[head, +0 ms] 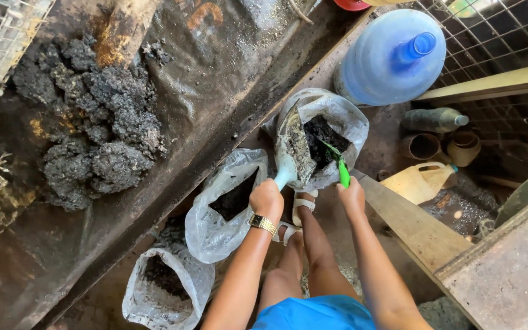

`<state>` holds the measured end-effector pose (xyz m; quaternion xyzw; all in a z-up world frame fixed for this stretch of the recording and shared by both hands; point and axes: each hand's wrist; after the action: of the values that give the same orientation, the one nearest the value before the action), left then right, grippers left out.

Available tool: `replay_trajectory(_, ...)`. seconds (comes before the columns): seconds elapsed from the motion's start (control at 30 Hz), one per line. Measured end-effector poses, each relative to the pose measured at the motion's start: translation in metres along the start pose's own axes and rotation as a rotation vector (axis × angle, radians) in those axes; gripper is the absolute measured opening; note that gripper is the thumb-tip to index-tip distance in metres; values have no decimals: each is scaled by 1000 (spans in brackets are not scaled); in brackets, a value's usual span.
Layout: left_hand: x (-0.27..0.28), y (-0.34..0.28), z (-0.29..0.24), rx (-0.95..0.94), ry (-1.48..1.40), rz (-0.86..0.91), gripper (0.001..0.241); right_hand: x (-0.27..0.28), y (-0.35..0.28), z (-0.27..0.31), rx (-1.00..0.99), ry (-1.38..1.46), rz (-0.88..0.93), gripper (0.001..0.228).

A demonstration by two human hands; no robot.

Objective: The person uses a green plastic scraper to push dark, clumpy manure from a metal trough into a white dustpan held in the other hand. The person then empties the dustpan into a white sack on the floor and repeats the process.

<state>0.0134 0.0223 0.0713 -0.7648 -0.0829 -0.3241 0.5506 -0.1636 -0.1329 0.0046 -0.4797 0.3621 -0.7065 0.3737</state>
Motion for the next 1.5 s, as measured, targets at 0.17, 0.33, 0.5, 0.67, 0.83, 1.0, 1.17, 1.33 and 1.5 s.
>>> replay_trajectory(0.17, 20, -25, 4, 24, -135, 52, 18, -18, 51, -63, 74, 612, -47, 31)
replay_trajectory(0.33, 8, -41, 20, 52, -202, 47, 21, 2, 4, -62, 70, 888, 2, 35)
replay_trajectory(0.5, 16, -83, 24, 54, -354, 117, 31, 29, -44, -58, 69, 1191, 330, 22)
replay_trajectory(0.67, 2, -99, 32, 42, -481, 104, 32, 53, -42, -87, 142, 1323, 555, 18)
replay_trajectory(0.83, 2, -131, 61, 33, -588, 86, 31, 90, -70, -69, 80, 1478, 887, 24)
replay_trajectory(1.0, 8, -181, 104, 84, -839, 31, 19, 99, -107, -11, 176, 1495, 925, 18)
replay_trajectory(1.17, -11, -208, 149, 143, -1051, -59, 27, 78, -128, 56, 189, 1389, 1198, 27)
replay_trajectory(1.33, -46, -200, 183, 213, -1227, -199, 55, 40, -162, 128, 265, 1213, 1421, 43)
replay_trajectory(1.5, -50, -205, 193, 291, -1359, -241, 59, 10, -181, 190, 333, 738, 1317, 52)
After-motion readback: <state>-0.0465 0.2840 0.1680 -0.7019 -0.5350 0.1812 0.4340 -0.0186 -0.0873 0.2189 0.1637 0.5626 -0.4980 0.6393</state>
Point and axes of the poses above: each hand's wrist, its own y-axis towards the middle knuckle, its own x-axis out of the back of the hand, z = x × y, and after that the axes turned 14 degrees about z, right-handed
